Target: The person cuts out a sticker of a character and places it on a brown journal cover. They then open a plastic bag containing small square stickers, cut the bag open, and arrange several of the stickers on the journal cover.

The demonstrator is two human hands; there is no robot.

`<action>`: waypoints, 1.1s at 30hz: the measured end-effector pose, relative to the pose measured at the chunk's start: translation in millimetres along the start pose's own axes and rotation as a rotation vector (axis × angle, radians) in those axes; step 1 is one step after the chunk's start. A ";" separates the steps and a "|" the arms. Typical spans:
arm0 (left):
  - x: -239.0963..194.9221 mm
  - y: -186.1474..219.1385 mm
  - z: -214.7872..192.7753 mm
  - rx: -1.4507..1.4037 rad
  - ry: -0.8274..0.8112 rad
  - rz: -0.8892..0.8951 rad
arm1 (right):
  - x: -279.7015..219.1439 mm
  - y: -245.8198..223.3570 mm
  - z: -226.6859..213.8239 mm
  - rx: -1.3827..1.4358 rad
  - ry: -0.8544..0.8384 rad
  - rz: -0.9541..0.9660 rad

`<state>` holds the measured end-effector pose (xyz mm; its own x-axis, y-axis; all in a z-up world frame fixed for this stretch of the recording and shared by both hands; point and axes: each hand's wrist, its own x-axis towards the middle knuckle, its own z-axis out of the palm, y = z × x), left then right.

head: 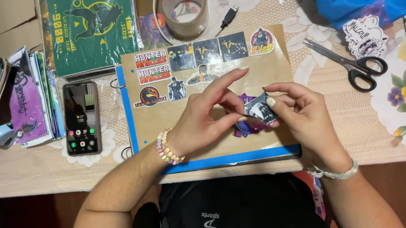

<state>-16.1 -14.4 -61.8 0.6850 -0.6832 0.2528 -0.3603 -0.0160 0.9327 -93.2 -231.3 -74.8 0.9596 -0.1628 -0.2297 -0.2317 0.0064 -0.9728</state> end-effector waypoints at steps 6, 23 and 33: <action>-13.1 -4.9 -6.2 0.171 0.077 0.356 | -5.1 5.7 -9.5 -0.859 0.145 -0.556; -16.6 11.8 0.0 0.374 0.101 0.728 | -29.1 -10.0 9.0 -0.651 0.108 -1.202; -14.9 1.6 1.4 0.464 0.014 0.839 | -35.6 -3.7 4.6 -0.707 0.129 -1.291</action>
<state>-27.7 -5.3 -64.5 0.0961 -0.5951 0.7979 -0.9497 0.1852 0.2525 -125.7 -221.1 -63.1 0.5459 0.2333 0.8047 0.6879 -0.6731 -0.2715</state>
